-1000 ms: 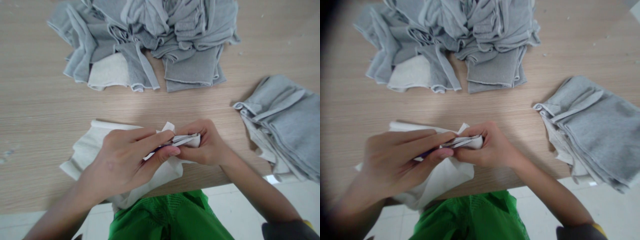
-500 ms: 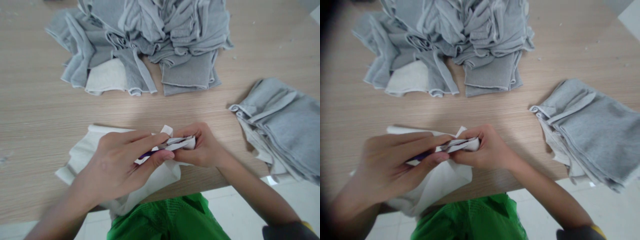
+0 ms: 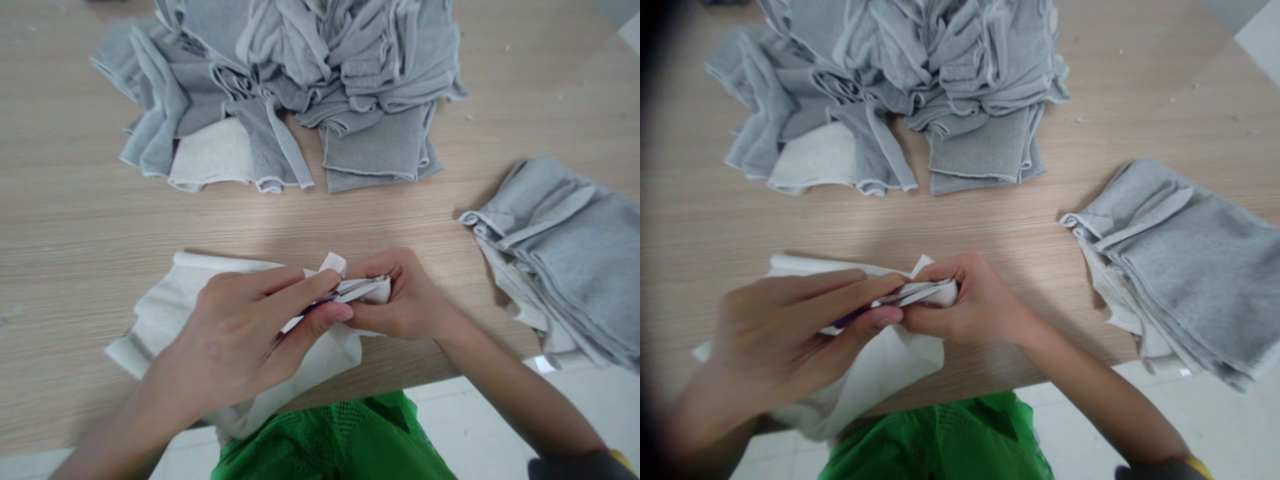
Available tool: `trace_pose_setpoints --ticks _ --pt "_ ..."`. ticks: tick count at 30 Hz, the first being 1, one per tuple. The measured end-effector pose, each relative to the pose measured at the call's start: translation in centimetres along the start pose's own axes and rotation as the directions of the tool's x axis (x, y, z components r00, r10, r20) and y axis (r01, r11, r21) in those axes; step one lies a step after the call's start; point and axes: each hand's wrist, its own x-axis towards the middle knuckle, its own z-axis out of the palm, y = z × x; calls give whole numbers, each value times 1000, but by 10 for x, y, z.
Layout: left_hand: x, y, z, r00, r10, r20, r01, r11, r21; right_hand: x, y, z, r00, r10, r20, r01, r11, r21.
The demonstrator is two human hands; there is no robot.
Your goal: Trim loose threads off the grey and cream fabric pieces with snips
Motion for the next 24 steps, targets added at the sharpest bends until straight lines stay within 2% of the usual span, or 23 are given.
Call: trace_pose_setpoints --ticks 7,13,24 --pt "0 -2 1 1000 5 -15 -5 1000 -3 -2 3 1 999 34 17 -34 999 -25" --pt "1 -4 -2 1000 -19 4 19 999 -46 1 4 -1 1000 -8 6 9 1000 -21" --pt "-3 0 3 999 15 -32 -13 998 64 3 3 1 999 1 -32 -1 1000 -6"
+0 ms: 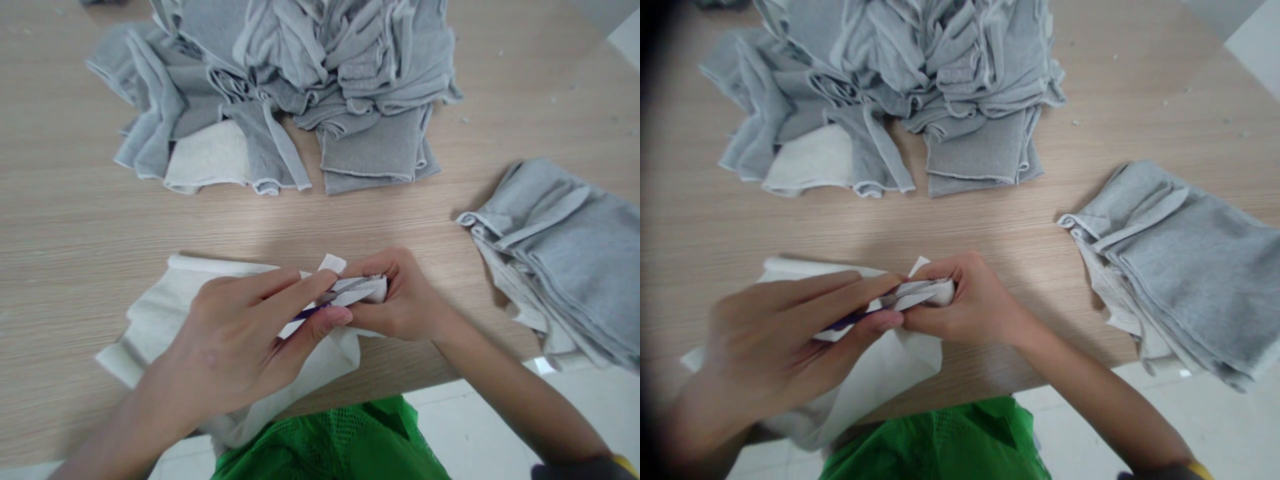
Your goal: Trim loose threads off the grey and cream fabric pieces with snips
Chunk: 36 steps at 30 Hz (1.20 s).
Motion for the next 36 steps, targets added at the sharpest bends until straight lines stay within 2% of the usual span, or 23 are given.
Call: trace_pose_setpoints --ticks 4,8,13,22,28,36 --pt "-1 -4 -2 1000 5 1 -5 1000 15 0 -1 1 999 25 -30 -26 999 -37" --pt "-1 -5 -4 999 -26 31 26 1000 -11 0 0 2 996 80 -29 -80 997 -9" --pt "0 -4 -1 1000 5 22 -5 1000 -18 0 -1 2 995 92 -25 -92 996 16" --pt "-2 -5 -1 995 -57 77 63 996 -71 0 0 3 1000 2 -10 -2 1000 2" --pt "1 -4 -1 992 -76 99 86 991 -100 0 0 4 999 -14 -31 13 999 -36" --pt "-6 -6 3 998 -39 47 41 998 -50 -1 -1 6 999 15 -45 -17 999 -51"
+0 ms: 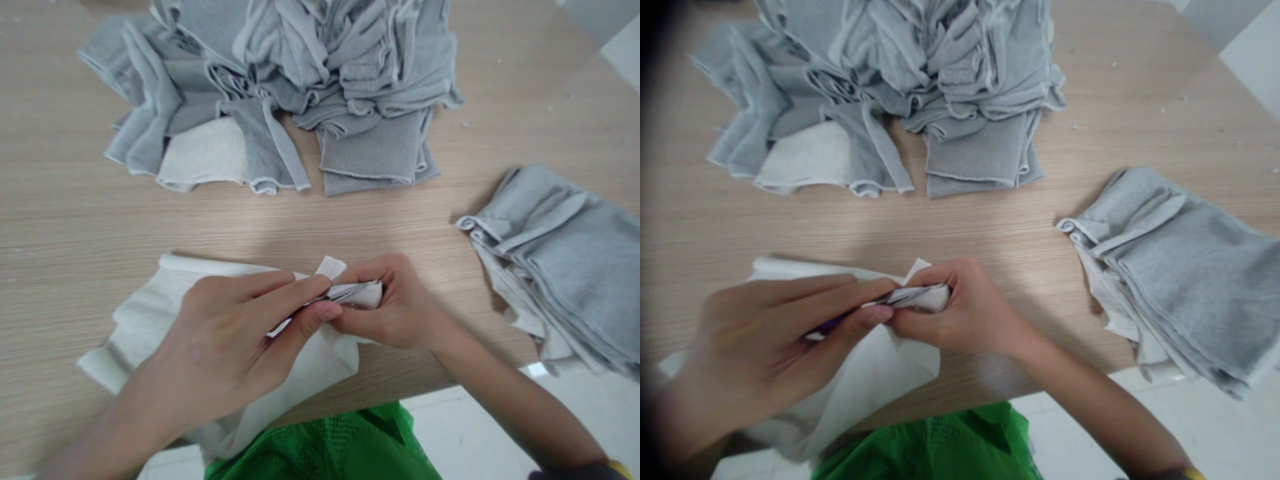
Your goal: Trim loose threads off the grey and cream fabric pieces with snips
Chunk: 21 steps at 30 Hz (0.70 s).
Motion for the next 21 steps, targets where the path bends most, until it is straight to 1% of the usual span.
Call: trace_pose_setpoints --ticks 3,7,11,15,21 --pt "0 -1 1 1000 -2 -4 2 1000 15 -1 0 0 1000 29 10 -28 1000 -9" --pt "1 -3 -2 1000 -17 9 18 1000 -26 -1 0 1 998 62 -8 -63 998 -5" --pt "3 -3 -7 1000 -17 23 18 998 -67 0 1 0 1000 13 -21 -14 1000 -25" --pt "4 -2 -7 1000 3 16 -2 998 -59 1 1 0 1000 -19 -16 18 1000 -21" --pt "4 1 -4 999 -23 44 25 998 -59 0 0 0 1000 -1 -28 1 1000 -11"
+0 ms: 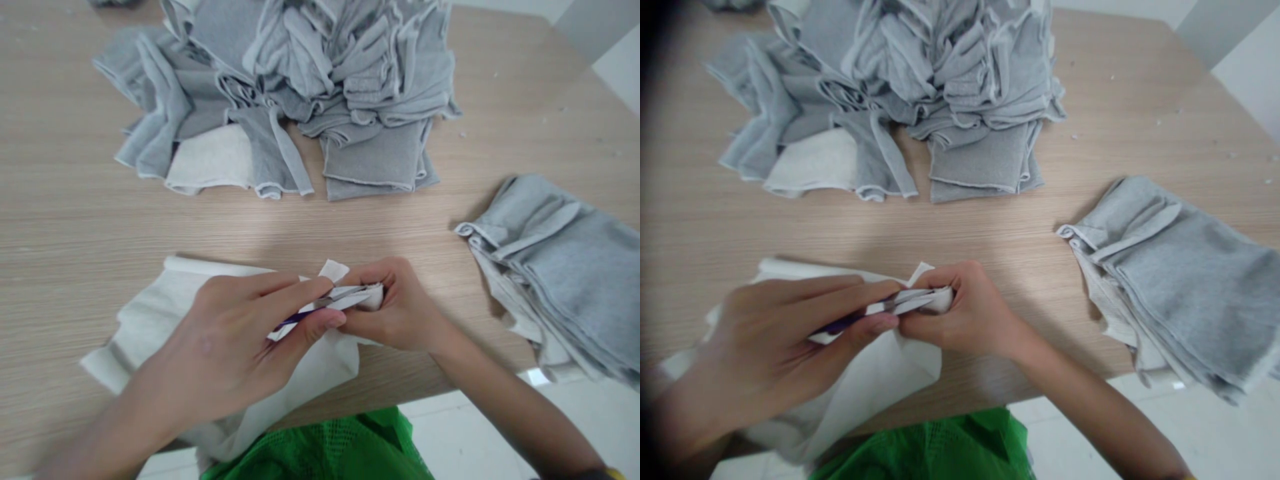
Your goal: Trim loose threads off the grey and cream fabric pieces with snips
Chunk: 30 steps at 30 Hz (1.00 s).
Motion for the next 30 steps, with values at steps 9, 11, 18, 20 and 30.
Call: trace_pose_setpoints --ticks 9,11,18,20,30 --pt "-2 -1 3 1000 10 -21 -9 1000 21 -1 1 1 1000 14 -3 -14 1000 -7" --pt "-2 -2 3 1000 11 -21 -11 999 33 -1 1 0 999 45 2 -45 999 7" --pt "-2 -8 -1 999 -39 -33 38 999 -20 -1 1 0 996 92 -6 -91 994 54" --pt "0 -12 -4 997 -76 -24 74 995 -63 0 2 -1 995 101 -17 -100 994 45" --pt "11 -46 -8 962 -270 -46 256 945 -202 8 10 -22 991 135 -9 -135 985 -107"
